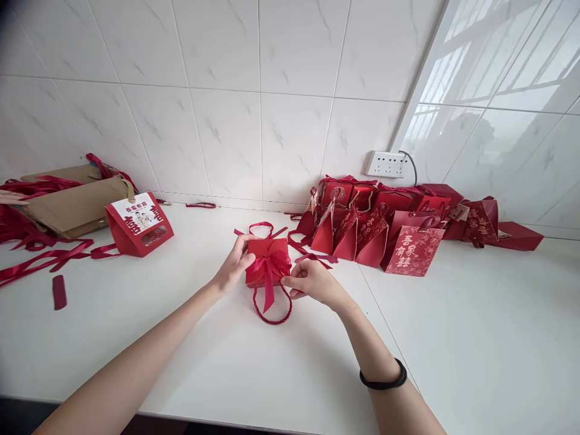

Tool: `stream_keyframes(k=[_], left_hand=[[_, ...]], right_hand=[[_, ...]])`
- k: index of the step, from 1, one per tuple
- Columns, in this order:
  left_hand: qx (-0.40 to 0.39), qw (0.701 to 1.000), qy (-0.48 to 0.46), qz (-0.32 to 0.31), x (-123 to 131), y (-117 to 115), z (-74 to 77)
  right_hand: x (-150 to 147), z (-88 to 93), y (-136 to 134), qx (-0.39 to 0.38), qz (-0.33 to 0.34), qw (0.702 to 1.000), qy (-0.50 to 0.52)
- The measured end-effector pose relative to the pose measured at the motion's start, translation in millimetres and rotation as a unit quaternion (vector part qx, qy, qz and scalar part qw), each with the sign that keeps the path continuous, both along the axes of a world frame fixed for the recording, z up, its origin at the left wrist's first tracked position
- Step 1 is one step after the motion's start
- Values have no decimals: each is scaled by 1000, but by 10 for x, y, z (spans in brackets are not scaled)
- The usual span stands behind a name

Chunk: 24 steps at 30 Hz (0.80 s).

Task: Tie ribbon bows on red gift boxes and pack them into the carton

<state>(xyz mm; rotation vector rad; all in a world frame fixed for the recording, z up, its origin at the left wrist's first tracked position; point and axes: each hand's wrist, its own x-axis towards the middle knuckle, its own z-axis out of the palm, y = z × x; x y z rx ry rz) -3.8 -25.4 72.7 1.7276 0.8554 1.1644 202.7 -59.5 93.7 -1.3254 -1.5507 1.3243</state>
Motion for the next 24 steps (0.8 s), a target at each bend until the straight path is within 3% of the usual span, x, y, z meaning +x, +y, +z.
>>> stream_keyframes(k=[4, 7, 16, 24], left_hand=[[-31, 999, 34, -7, 69, -82, 64], [-29, 998, 48, 16, 92, -93, 89], [-19, 998, 60, 4, 59, -89, 123], [2, 997, 77, 14, 66, -78, 115]], right_hand=[[-6, -35, -7, -14, 25, 1000, 6], [26, -7, -14, -34, 54, 998, -2], [118, 92, -49, -81, 108, 990, -29], [100, 89, -71, -122, 124, 984, 32]])
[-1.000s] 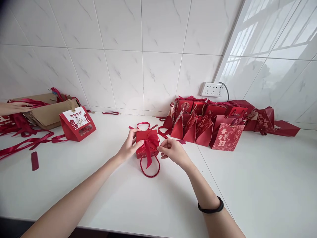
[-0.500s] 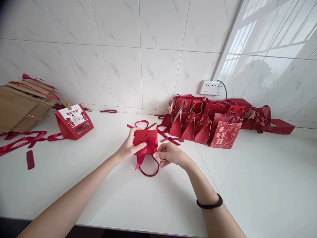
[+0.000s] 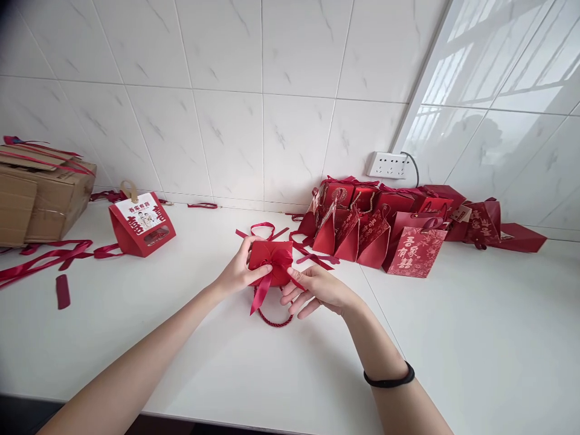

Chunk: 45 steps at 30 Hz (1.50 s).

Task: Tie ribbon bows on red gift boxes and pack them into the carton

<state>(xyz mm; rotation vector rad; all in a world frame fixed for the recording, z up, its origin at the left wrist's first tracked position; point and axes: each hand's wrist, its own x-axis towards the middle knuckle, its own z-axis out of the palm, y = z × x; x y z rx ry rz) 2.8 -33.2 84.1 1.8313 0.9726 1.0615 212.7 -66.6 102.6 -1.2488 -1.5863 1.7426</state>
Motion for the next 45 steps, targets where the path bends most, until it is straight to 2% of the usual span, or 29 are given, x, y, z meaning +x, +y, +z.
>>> stream_keyframes(k=[5, 9, 14, 20, 27, 32, 36, 40, 45], left_hand=[[-15, 1000, -12, 5, -2, -6, 13], [-48, 998, -44, 17, 16, -28, 47], [-72, 995, -42, 47, 30, -56, 98], [-119, 990, -57, -41, -9, -43, 114], [-132, 989, -67, 26, 61, -60, 83], [-135, 988, -60, 43, 47, -78, 139], [-143, 987, -53, 48, 43, -88, 167], [-147, 985, -57, 69, 66, -97, 159], [-140, 985, -58, 81, 71, -93, 131]], right_hand=[[-65, 8, -2, 53, -8, 999, 4], [-70, 21, -4, 50, 10, 997, -65], [-38, 16, -12, 55, 42, 993, -91], [-71, -19, -9, 127, 12, 987, -93], [-104, -11, -20, 240, 16, 959, -146], [-95, 10, -41, 236, 35, 958, -161], [-112, -9, -33, 240, 25, 955, -174], [-143, -47, -24, 254, 2, 949, -184], [-159, -63, -37, 255, 20, 951, -175]])
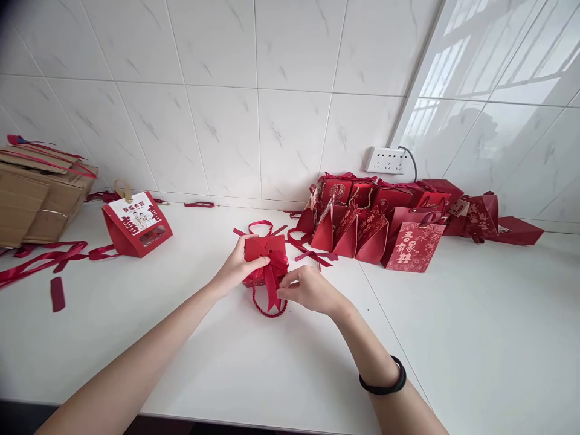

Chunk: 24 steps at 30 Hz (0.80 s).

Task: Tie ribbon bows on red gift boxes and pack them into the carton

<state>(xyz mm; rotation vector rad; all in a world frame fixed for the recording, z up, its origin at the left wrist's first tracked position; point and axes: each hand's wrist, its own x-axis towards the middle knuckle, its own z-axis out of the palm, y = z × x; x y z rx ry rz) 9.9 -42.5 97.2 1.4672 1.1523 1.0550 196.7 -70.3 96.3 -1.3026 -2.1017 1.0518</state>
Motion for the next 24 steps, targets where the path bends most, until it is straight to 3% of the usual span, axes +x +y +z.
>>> stream_keyframes(k=[5, 15, 20, 24], left_hand=[[-2, 1000, -5, 2, -8, 11, -6], [15, 1000, 19, 1, 8, -10, 7], [25, 999, 21, 4, 15, 9, -19], [24, 1000, 19, 8, 25, 4, -25]], right_hand=[[-4, -2, -7, 12, -10, 1000, -8], [54, 71, -31, -5, 40, 999, -33], [85, 178, -57, -75, -60, 995, 30], [-59, 99, -122, -137, -28, 990, 27]])
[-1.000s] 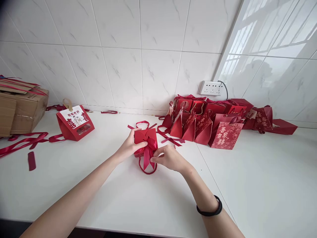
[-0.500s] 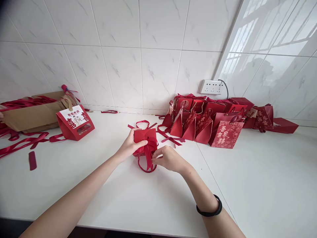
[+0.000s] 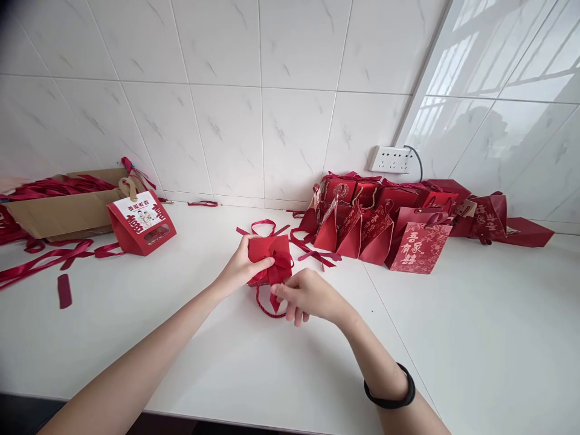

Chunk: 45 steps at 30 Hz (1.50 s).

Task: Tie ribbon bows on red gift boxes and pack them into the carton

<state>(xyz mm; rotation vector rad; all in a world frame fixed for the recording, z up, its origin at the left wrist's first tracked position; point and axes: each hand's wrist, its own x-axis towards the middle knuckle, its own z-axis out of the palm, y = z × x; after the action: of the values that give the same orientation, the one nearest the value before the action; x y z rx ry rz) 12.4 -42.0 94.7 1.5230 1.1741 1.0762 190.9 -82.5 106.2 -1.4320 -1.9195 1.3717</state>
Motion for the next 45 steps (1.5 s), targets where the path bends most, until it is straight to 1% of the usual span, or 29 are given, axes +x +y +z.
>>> stream_keyframes(k=[3, 6, 8, 11, 12, 14, 16, 20, 25, 29, 32, 35, 38, 41, 43, 45], left_hand=[[-8, 1000, -2, 5, 0, -10, 9], [-13, 1000, -14, -2, -5, -14, 19], [-12, 1000, -19, -7, -8, -12, 20], [-10, 1000, -16, -1, -9, -5, 13], [-11, 1000, -15, 3, -9, -2, 8], [-13, 1000, -17, 7, -7, 2, -4], [-13, 1000, -21, 8, -5, 5, -14], [-11, 1000, -23, 12, 5, -3, -19], [-13, 1000, -23, 11, 29, -19, -9], [-36, 998, -53, 13, 56, -43, 8], [-45, 997, -61, 5, 64, -56, 18], [-38, 998, -57, -11, 54, -45, 9], [-25, 997, -65, -26, 39, -22, -14], [-22, 995, -84, -47, 27, -12, -25], [-24, 995, -82, -57, 21, -17, -21], [-29, 994, -76, -66, 18, -28, -11]], right_hand=[[-136, -110, -54, -16, 33, 999, 11], [-212, -163, -85, -30, 60, 997, 30], [-214, -153, -83, -20, 28, 999, 27], [-163, -110, -54, 21, -62, 998, -13], [-139, -98, -43, 40, -83, 995, -35], [-96, -81, -23, 73, -97, 989, -80], [-69, -74, -13, 71, -81, 990, -94], [-81, -86, -2, 2, -40, 999, -2], [-194, -182, 8, -41, -42, 995, 79], [-322, -297, -11, -78, -29, 983, 163], [-375, -347, -21, -97, -6, 973, 210], [-347, -339, -10, -109, 29, 963, 245], [-279, -308, 13, -132, 56, 945, 293], [-235, -294, 33, -138, 71, 939, 306], [-233, -302, 41, -128, 74, 946, 288], [-253, -326, 41, -106, 70, 961, 246]])
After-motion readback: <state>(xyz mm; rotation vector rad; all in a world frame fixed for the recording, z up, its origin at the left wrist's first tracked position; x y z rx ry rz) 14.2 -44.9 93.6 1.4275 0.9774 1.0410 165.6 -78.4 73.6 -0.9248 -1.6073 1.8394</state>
